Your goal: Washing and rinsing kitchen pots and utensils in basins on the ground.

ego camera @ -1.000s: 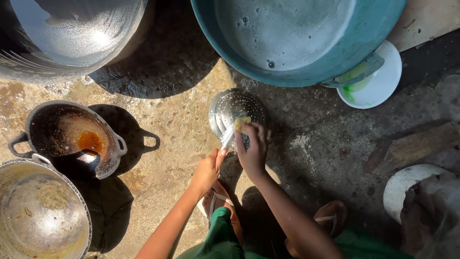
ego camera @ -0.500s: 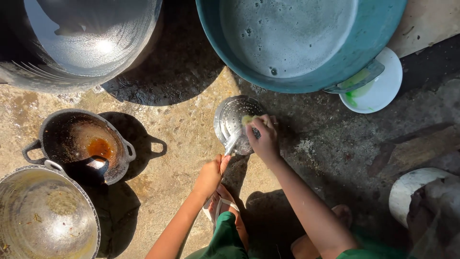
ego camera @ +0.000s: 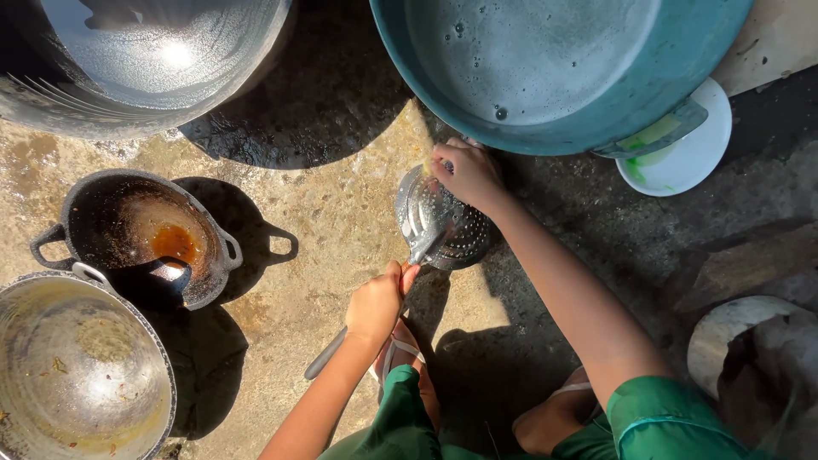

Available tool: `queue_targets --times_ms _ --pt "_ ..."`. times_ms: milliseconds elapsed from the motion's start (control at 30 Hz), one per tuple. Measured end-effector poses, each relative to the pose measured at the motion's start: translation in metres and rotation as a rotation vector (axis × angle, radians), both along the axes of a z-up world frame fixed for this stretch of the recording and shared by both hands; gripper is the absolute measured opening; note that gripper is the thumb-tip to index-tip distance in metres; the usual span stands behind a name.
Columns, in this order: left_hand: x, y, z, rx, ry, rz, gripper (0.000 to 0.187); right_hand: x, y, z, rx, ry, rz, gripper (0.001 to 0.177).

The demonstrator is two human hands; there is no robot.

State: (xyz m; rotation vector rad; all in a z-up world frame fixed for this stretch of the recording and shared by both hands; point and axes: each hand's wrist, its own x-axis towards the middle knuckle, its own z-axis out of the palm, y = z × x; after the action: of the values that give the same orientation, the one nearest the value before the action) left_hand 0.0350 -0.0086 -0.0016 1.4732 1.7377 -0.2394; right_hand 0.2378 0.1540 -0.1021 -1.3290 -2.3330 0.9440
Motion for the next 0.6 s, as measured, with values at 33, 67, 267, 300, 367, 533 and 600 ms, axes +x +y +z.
queue_targets --times_ms 33,67,267,300,367,533,600 --pt "0.002 0.004 -0.002 0.059 -0.032 0.037 0.055 0.015 0.010 -0.012 -0.123 -0.006 -0.127 0.015" --pt "-0.004 0.011 -0.002 0.076 -0.023 0.037 0.055 0.007 0.015 0.003 -0.107 0.005 -0.127 0.015" --pt "-0.003 0.006 0.001 0.006 -0.116 0.045 0.055 0.028 -0.020 0.032 -0.219 0.136 -0.094 0.016" --pt "-0.003 0.005 0.001 -0.011 -0.178 0.118 0.054 0.038 -0.027 0.018 -0.328 0.170 -0.246 0.015" --pt "-0.008 0.023 0.000 0.010 -0.237 0.184 0.053 0.037 -0.023 0.010 -0.399 0.223 -0.391 0.015" --pt "0.003 0.018 0.014 -0.087 -0.378 0.369 0.058 -0.007 -0.100 0.051 -0.153 0.106 -0.621 0.012" --pt "-0.002 0.006 -0.006 0.017 -0.400 0.383 0.056 -0.032 -0.102 0.062 0.008 0.074 -0.564 0.012"
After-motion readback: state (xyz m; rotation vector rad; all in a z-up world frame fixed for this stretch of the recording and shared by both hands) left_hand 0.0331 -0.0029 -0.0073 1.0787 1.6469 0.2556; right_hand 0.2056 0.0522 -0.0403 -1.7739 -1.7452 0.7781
